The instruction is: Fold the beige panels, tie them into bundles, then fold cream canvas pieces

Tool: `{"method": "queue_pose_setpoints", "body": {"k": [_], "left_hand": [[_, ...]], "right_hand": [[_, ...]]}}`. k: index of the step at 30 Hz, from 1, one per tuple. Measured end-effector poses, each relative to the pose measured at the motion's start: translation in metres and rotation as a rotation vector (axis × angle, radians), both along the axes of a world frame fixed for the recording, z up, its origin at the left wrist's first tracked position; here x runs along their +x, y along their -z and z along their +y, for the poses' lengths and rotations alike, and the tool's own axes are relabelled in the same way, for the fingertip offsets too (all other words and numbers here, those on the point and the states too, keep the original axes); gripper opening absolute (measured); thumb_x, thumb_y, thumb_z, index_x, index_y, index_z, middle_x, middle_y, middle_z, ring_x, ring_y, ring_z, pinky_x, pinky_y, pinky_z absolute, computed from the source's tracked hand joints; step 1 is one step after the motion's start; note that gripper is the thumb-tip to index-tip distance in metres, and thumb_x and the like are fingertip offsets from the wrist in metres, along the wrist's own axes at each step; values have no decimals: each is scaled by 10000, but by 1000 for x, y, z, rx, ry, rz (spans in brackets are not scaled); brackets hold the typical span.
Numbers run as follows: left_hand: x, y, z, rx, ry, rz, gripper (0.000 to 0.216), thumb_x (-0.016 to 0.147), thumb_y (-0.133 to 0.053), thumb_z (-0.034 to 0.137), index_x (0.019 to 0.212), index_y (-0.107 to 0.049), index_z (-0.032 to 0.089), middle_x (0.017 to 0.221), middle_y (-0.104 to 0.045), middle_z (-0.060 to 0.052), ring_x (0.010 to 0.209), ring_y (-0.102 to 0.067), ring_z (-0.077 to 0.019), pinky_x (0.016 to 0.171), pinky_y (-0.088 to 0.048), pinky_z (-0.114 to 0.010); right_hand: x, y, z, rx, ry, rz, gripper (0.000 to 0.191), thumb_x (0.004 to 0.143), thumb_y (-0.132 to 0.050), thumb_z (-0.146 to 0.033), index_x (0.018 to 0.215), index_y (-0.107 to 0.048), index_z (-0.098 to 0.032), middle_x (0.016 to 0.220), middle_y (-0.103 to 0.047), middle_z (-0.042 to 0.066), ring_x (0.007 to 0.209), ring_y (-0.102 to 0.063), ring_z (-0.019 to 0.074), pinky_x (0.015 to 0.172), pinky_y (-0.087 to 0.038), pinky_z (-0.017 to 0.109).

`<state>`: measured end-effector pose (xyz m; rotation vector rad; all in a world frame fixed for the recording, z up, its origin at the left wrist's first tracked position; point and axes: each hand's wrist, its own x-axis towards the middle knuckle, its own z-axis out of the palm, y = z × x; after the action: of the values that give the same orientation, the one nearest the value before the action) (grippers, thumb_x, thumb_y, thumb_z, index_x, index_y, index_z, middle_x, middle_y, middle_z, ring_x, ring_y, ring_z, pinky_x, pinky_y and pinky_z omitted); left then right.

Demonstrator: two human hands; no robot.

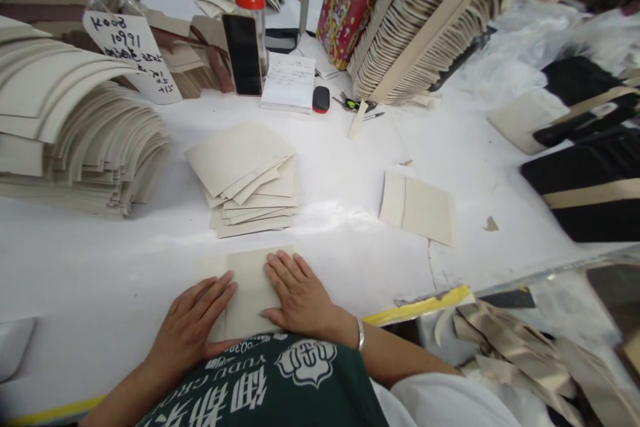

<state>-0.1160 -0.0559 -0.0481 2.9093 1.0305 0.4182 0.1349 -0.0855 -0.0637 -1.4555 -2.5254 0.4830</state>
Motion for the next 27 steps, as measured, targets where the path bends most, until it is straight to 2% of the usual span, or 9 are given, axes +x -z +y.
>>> {"method": "queue_pose_setpoints", "body": {"k": [4, 8, 12, 14, 17, 21, 24, 25, 27], "left_hand": [[-3, -1, 3, -78, -8, -23, 666, 729, -548, 635, 1197, -555, 160, 1245, -564, -108, 1049, -516, -277, 830, -420, -375], [-8, -5, 18, -220, -4, -101, 424, 858, -479, 466, 1161, -554, 180, 1200, -594, -85, 1028, -545, -210, 872, -445, -352], [-3, -10, 46, -172, -84, -192, 372, 873, -455, 442, 1105, -556, 169, 1108, -623, -99, 1022, -553, -213, 889, -446, -361], [8, -14, 60, -149, -144, -130, 412, 819, -513, 488, 1063, -567, 161, 1069, -623, -111, 991, -553, -248, 863, -442, -391], [28, -24, 73, -260, -215, 39, 395, 755, -567, 485, 961, -571, 148, 947, -628, -97, 878, -566, -254, 775, -439, -374], [44, -39, 70, -489, -280, 146, 321, 721, -533, 491, 690, -485, 175, 723, -584, -42, 703, -543, -217, 641, -401, -319], [46, -48, 61, -673, -273, 23, 329, 699, -512, 488, 612, -382, 198, 600, -510, 11, 606, -493, -168, 575, -374, -274], [46, -50, 58, -725, -256, -47, 342, 693, -515, 493, 601, -359, 202, 571, -483, 25, 584, -475, -155, 560, -371, -262], [48, -55, 53, -802, -217, -193, 384, 679, -540, 512, 584, -333, 203, 539, -444, 41, 553, -455, -137, 536, -376, -249]], "right_hand": [[4, -17, -3, 38, 85, -4, 769, 828, -466, -530, 1398, -267, -54, 1439, -286, 196, 1369, -139, 299, 1096, -166, 508], [2, -35, -2, 124, 147, 32, 849, 804, -467, -580, 1403, -232, -25, 1466, -191, 222, 1373, -60, 344, 1092, -111, 554], [-12, -28, 4, 12, 89, 4, 811, 820, -418, -610, 1391, -282, -50, 1458, -239, 197, 1370, -128, 311, 1110, -112, 511], [-15, -22, 9, -23, 87, 8, 792, 832, -393, -613, 1391, -285, -62, 1466, -233, 175, 1372, -136, 284, 1120, -106, 485], [-12, -18, 10, 0, 121, 78, 787, 825, -402, -618, 1392, -291, -83, 1470, -242, 147, 1375, -137, 255, 1131, -110, 442], [-2, -15, 0, 34, 339, 203, 948, 696, -589, -613, 1390, -275, -48, 1464, -229, 192, 1372, -126, 294, 1126, -148, 457], [10, -15, -9, -25, 518, 370, 1000, 623, -708, -463, 1394, -237, -33, 1461, -198, 231, 1362, -156, 317, 1104, -209, 467], [15, -16, -12, -63, 582, 467, 981, 623, -716, -398, 1399, -225, -51, 1452, -226, 230, 1342, -228, 311, 1086, -255, 456], [25, -19, -15, -215, 668, 709, 888, 641, -693, -304, 1389, -254, -111, 1368, -403, 198, 1213, -448, 281, 993, -388, 429]]}}
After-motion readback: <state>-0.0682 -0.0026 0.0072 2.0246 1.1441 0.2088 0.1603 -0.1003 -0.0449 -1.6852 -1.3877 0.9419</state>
